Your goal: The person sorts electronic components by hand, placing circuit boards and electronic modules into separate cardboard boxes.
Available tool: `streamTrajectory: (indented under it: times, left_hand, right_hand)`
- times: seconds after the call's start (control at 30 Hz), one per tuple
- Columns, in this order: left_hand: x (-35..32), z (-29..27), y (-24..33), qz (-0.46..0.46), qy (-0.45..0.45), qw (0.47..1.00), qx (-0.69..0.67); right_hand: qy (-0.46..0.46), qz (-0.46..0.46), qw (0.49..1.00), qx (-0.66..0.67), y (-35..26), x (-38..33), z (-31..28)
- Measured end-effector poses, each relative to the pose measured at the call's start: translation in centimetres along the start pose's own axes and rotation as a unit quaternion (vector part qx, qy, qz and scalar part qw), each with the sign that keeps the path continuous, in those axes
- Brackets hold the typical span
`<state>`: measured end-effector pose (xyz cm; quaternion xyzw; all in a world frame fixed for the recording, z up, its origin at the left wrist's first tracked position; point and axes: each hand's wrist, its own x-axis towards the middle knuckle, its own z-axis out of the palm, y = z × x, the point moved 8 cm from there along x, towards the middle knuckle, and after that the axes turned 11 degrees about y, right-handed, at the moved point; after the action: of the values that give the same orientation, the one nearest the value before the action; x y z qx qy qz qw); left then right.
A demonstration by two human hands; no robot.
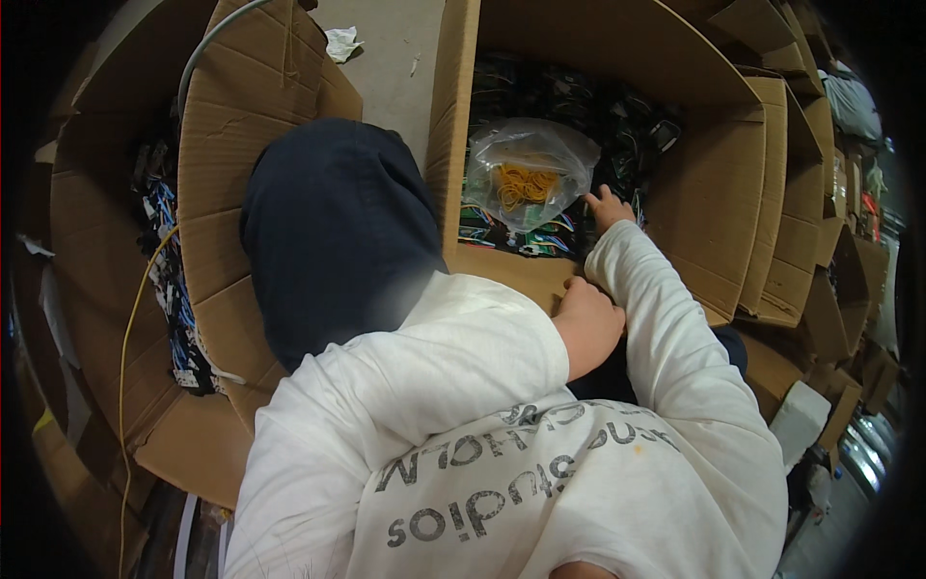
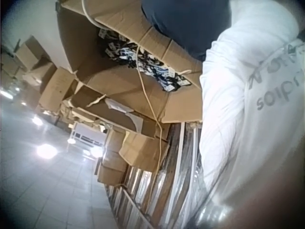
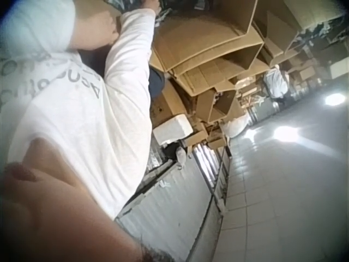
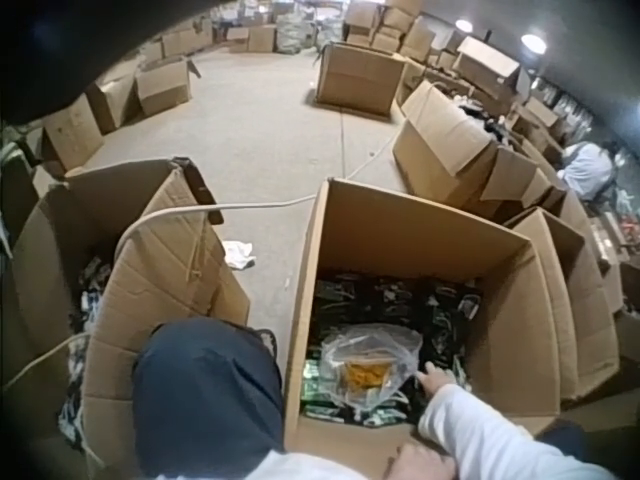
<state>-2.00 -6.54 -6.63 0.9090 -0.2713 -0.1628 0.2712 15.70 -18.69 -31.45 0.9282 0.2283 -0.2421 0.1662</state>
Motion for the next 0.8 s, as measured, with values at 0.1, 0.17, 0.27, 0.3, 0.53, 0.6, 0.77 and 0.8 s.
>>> streamTrajectory:
  times: [0.1, 0.17, 0.27, 0.3, 0.53, 0.6, 0.77, 0.8]
  left_hand:
    - [0.1, -0.2, 0.3, 0.013, -0.014, 1.0, -0.001]
    - [0.2, -0.2, 0.2, 0.012, -0.01, 1.0, -0.007]
    - [0.1, -0.5, 0.3, 0.011, -0.008, 1.0, -0.016]
    - [0.1, -0.7, 0.3, 0.011, -0.01, 1.0, -0.02]
    - [0.2, -1.6, 0.6, 0.023, 0.001, 1.0, -0.013]
    - [0.1, -1.9, -0.4, 0.005, -0.019, 1.0, -0.016]
    - [1.7, -5.6, 0.4, 0.007, 0.034, 0.994, -0.105]
    - [2.3, -6.9, 0.4, -0.014, 0.097, 0.984, -0.146]
  right_hand:
    - [0.072, -0.046, 0.996, -0.037, 0.7, 0.2, -0.2]
    - [0.207, -0.142, 0.959, -0.134, -0.4, -0.3, -1.7]
    - [0.02, -0.09, 0.991, -0.095, 0.3, 0.8, 0.9]
    - [0.02, -0.088, 0.991, -0.095, 0.4, 0.7, 0.7]
    - [0.127, 0.079, 0.967, 0.207, 8.0, -0.5, -5.5]
    - [0.166, 0.138, 0.928, 0.303, 10.6, -0.8, -9.3]
    - [0.468, 0.186, 0.722, 0.474, 22.4, -9.4, -16.9]
    - [0.45, 0.159, 0.629, 0.614, 24.0, -11.0, -16.5]
